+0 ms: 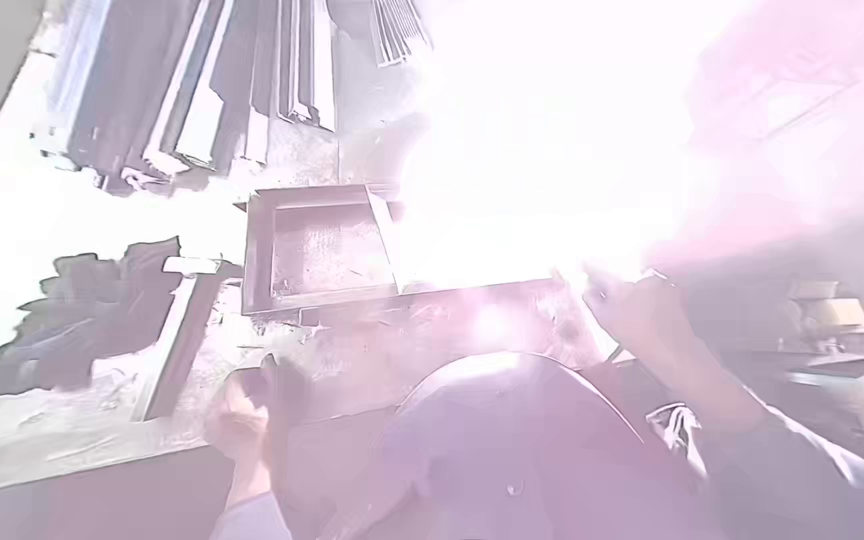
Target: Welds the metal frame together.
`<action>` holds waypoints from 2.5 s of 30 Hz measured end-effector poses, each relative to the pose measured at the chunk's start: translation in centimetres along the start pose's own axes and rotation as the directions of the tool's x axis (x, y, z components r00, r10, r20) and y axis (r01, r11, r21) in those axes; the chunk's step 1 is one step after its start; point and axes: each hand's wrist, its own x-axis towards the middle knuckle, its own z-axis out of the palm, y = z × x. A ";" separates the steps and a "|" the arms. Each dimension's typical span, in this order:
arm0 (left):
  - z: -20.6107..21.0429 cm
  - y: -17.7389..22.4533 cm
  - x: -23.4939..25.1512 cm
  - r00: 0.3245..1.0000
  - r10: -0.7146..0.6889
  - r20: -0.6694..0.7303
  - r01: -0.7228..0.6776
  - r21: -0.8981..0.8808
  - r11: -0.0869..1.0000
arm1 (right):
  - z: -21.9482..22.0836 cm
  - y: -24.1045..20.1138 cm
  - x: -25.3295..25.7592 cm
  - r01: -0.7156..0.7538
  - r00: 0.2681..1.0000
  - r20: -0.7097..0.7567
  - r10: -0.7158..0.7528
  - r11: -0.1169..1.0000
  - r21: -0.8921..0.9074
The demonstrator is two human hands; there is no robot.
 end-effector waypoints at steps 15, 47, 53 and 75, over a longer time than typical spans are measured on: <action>0.1 -1.1 0.0 0.981 0.174 -0.085 -0.184 -0.135 0.974 | 0.4 -10.3 -2.5 -0.325 0.944 0.324 -0.065 -0.008 0.946; -8.8 -25.3 20.2 0.944 -0.305 -0.123 0.308 0.006 0.952 | -1.7 -26.5 1.2 -0.079 0.847 0.439 -0.299 0.747 0.660; -12.3 -18.9 19.9 0.872 -0.487 0.047 0.485 0.050 0.873 | -0.9 -25.6 1.8 0.062 0.851 0.356 -0.387 0.746 0.663; -10.7 -21.0 19.5 0.920 -0.382 -0.081 0.389 0.092 0.917 | 0.4 -23.5 3.1 0.037 0.843 0.340 -0.417 0.675 0.737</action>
